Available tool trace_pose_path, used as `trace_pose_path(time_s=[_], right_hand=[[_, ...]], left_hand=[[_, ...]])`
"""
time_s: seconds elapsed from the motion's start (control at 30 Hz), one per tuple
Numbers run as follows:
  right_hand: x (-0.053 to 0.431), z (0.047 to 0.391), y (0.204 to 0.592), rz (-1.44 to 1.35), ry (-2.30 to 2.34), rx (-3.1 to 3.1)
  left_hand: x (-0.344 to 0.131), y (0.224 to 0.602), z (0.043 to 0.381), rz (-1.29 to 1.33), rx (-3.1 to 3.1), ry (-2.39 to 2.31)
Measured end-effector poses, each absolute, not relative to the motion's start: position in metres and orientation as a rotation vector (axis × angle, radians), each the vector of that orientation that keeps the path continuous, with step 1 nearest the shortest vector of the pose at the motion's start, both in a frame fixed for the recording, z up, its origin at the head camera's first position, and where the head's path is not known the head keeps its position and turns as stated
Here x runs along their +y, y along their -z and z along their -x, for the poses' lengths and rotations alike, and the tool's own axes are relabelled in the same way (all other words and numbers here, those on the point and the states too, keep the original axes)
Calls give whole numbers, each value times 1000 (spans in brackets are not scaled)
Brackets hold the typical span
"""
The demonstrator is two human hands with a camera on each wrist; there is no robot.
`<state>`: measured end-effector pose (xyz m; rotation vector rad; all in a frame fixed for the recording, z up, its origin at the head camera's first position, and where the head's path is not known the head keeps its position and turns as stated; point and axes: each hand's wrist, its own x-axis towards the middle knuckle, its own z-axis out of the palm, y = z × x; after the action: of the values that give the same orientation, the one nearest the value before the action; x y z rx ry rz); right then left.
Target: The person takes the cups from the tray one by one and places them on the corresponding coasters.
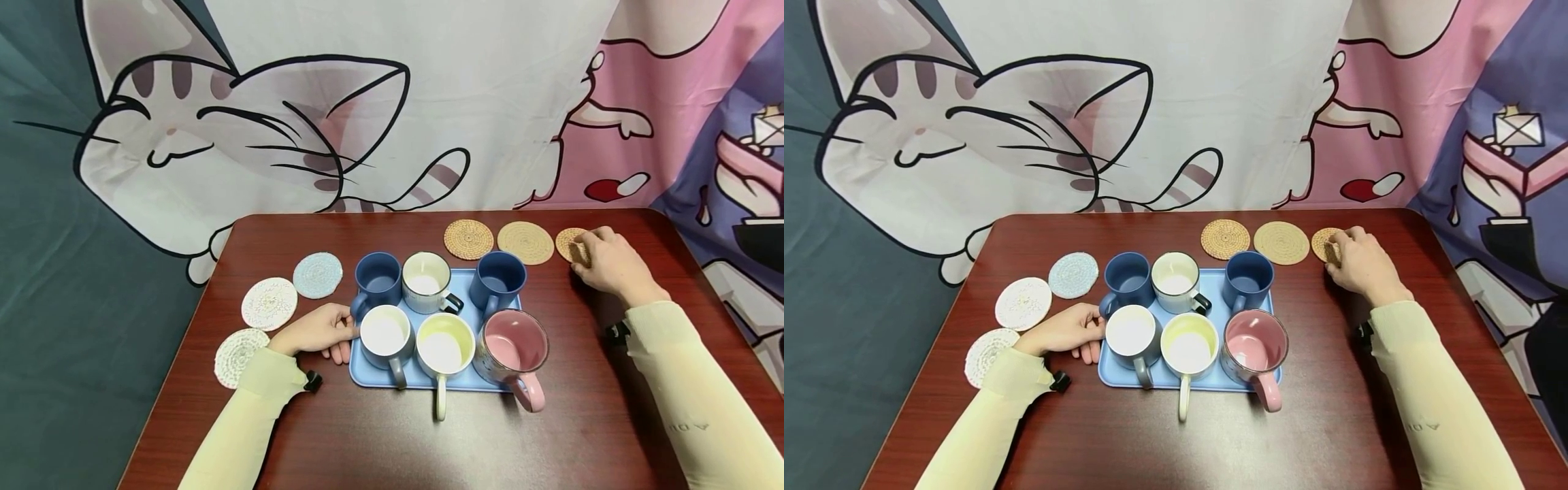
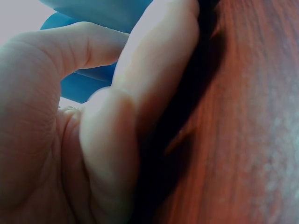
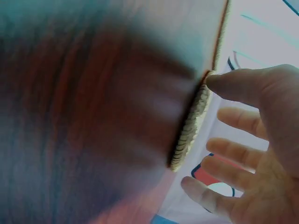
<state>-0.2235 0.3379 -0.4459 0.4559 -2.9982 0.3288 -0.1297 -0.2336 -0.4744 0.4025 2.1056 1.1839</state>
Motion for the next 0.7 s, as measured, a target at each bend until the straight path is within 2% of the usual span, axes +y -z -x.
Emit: trace_pose_path(time_s=[0.37,0.7], right_hand=[[313,201,430,-441,-318,-2877],[287,172,434,-489,-307,-2977]], left_hand=[[-235,475,129,-406,2117,-1189],[-234,475,130,-414,2113,-1191]])
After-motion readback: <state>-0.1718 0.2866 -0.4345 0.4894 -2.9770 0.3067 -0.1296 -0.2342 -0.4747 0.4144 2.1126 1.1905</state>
